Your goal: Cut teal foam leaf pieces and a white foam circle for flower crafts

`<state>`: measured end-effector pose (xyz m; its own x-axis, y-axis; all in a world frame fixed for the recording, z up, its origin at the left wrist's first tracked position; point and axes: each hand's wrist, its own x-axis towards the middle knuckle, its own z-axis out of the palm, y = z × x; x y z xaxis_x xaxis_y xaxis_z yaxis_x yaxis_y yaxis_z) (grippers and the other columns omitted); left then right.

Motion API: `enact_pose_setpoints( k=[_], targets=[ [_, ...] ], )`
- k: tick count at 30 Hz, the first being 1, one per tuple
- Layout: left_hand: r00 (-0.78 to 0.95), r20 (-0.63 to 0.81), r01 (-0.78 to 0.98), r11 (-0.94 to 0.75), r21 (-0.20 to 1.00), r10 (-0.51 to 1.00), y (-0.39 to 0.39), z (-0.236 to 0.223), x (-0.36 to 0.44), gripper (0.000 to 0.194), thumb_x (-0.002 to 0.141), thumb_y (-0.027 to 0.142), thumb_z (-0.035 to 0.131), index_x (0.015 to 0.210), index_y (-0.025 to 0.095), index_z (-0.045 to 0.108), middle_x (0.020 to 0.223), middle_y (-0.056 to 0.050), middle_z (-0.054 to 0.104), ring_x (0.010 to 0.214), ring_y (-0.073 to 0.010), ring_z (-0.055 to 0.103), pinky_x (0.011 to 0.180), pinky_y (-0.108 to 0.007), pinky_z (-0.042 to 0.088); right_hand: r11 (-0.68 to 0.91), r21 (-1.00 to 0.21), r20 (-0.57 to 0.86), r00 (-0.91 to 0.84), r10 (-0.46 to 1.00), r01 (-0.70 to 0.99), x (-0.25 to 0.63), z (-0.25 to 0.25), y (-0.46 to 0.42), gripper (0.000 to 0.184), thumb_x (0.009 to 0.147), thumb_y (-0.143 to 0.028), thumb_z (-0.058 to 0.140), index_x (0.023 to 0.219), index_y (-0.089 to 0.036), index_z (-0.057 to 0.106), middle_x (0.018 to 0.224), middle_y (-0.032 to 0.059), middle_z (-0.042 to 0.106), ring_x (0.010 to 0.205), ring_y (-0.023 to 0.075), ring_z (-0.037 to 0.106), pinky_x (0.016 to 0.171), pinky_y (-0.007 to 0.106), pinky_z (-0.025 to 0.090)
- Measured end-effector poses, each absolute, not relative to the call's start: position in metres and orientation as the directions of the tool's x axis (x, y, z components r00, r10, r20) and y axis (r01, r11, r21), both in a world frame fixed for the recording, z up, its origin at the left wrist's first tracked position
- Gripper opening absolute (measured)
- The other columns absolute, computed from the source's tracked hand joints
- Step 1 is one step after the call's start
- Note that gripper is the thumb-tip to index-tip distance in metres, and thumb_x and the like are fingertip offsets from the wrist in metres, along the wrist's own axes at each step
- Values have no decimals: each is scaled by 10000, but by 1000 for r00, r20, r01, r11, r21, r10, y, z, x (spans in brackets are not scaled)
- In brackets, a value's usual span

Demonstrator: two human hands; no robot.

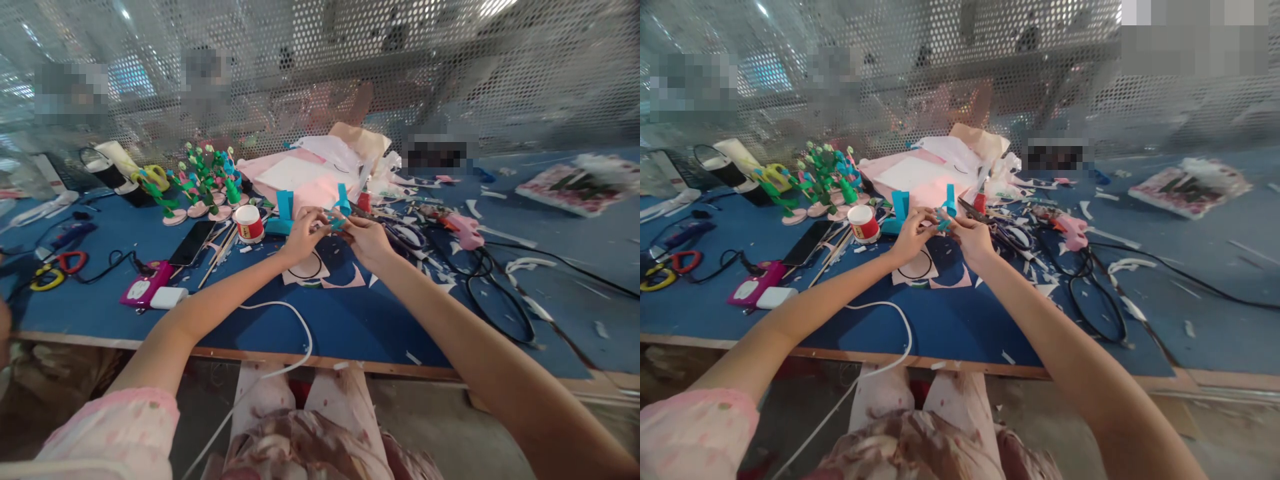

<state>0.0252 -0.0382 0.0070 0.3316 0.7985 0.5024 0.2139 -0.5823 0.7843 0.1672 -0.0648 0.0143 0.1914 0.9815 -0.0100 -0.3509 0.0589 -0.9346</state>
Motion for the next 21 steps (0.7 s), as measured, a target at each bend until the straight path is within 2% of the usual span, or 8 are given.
enact_pose_setpoints(
  k=[5, 10, 17, 21],
  targets=[
    [324, 506, 162, -574, 803, 799, -39, 1, 27, 236, 784, 389, 599, 767, 161, 541, 963, -66, 505, 993, -190, 510, 784, -288, 488, 36, -910, -32, 155, 987, -413, 164, 14, -66, 200, 449, -232, 829, 544, -183, 660, 538, -27, 635, 581, 127, 617, 587, 242, 504],
    [189, 511, 132, -537, 833, 839, -40, -2, 27, 277, 733, 355, 666, 892, 191, 509, 1010, -55, 476, 951, -171, 507, 730, -268, 492, 20, -916, -30, 120, 992, -400, 162, 9, -65, 174, 520, -244, 807, 587, -182, 659, 557, -22, 642, 634, 144, 638, 635, 279, 527],
    [324, 478, 140, -542, 829, 816, -38, 0, 28, 257, 734, 391, 652, 805, 163, 557, 950, -60, 479, 907, -180, 499, 747, -290, 473, 4, -909, -68, 159, 985, -416, 158, 12, -66, 242, 453, -180, 830, 492, -165, 592, 468, -47, 578, 518, 110, 590, 609, 266, 521],
    [352, 505, 97, -567, 818, 788, -34, 0, 28, 250, 746, 401, 629, 746, 166, 543, 848, -33, 503, 844, -163, 497, 755, -281, 437, 31, -908, -31, 142, 989, -418, 159, 15, -67, 258, 452, -226, 840, 532, -162, 604, 481, -57, 572, 497, 86, 565, 585, 240, 511]
  ],
)
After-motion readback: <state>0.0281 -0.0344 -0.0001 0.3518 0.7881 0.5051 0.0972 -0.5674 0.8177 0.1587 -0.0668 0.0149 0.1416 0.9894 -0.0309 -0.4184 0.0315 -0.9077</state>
